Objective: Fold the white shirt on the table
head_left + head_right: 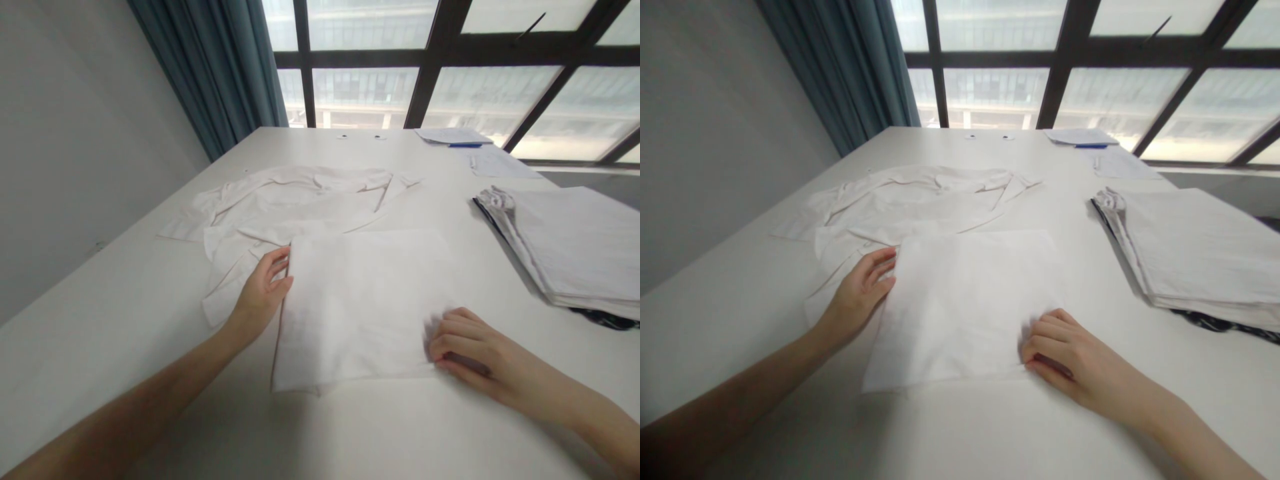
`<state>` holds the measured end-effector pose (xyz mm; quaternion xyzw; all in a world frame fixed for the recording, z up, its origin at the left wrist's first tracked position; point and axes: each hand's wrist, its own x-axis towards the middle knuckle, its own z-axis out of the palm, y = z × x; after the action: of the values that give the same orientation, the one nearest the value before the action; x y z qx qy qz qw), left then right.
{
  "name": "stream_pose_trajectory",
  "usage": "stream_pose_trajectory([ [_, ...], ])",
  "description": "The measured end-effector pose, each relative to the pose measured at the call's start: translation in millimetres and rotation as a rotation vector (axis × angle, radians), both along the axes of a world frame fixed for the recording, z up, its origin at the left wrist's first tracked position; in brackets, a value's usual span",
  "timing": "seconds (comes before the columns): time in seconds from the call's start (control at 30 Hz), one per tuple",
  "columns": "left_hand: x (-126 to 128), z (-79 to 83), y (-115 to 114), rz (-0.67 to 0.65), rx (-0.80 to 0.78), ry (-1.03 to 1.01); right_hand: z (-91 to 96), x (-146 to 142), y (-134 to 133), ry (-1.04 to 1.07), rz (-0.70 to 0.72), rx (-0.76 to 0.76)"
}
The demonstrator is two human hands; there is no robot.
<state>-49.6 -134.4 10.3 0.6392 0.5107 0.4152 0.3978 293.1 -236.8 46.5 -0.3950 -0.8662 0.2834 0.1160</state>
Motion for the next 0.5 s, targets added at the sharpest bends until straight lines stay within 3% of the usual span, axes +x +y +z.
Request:
stream_pose_trajectory([
  [0.2,-1.9,4.3,-2.3,-0.042,-0.01,0.217,-0.4,5.1,-0.4,0.045,-0.008,-0.02],
  [0.37,-2.4,5.1,-5.4,-0.104,0.151,0.487,1.0,3.2,-0.2,0.041,0.011,-0.04],
  [0.5,-1.4,4.5,-4.8,-0.088,0.196,0.565,-0.9,0.5,-0.2,0.06,0.03,-0.074],
])
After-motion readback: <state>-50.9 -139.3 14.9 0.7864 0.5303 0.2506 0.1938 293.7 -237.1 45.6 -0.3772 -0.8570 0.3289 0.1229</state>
